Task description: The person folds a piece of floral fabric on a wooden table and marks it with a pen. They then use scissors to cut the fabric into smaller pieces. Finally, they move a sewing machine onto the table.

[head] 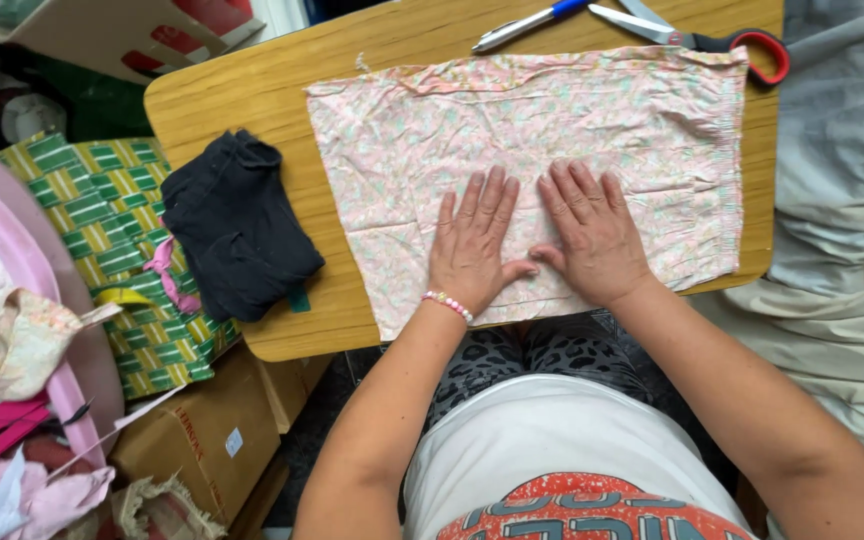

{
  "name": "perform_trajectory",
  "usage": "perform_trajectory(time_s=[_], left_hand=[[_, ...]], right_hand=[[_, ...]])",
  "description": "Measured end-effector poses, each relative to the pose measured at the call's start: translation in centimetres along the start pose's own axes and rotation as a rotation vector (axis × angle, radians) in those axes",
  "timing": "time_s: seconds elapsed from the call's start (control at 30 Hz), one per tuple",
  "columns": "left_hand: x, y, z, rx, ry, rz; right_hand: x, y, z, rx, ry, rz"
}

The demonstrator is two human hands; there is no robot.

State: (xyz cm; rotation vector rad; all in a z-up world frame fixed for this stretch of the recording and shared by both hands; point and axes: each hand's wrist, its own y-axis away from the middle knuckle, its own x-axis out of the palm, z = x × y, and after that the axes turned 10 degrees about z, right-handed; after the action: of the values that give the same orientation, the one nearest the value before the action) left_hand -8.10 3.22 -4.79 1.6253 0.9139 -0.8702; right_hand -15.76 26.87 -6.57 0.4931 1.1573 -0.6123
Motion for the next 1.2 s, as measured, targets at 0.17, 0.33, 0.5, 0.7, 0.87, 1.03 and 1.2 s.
perform_trajectory(time_s=[0.17, 0.33, 0.5, 0.7, 0.87, 1.03, 1.2], left_hand=[[0.1, 0.2, 0.1, 0.025, 0.067, 0.015], [0.6, 0.2, 0.2, 0.024, 0.071, 0.009], [0.4, 0.4, 0.3, 0.024, 0.061, 0.013], [0.4, 0.4, 0.3, 0.022, 0.054, 0.02], [-1.7, -1.1, -2.6, 0.055, 0.062, -0.024], [-2.9, -5.8, -10.7, 0.301, 0.002, -0.163], [-0.5, -11.1, -15.4, 0.468, 0.063, -0.403]], right_hand=[[-1.6, 2.5, -4.0, 0.104, -0.006, 0.026], [-3.3, 5.4, -8.4, 0.207, 0.021, -0.002], [-3.6, 5.1, -7.0, 0.165, -0.001, -0.016], [-4.6, 5.6, -9.1, 0.234, -0.018, -0.036], [-6.6, 0.2, -13.5, 0.122, 0.077, -0.273], [-10.5, -12.6, -12.1, -0.119, 0.158, -0.352], [-8.7, -21.2, -12.3, -0.216, 0.489, -0.195]])
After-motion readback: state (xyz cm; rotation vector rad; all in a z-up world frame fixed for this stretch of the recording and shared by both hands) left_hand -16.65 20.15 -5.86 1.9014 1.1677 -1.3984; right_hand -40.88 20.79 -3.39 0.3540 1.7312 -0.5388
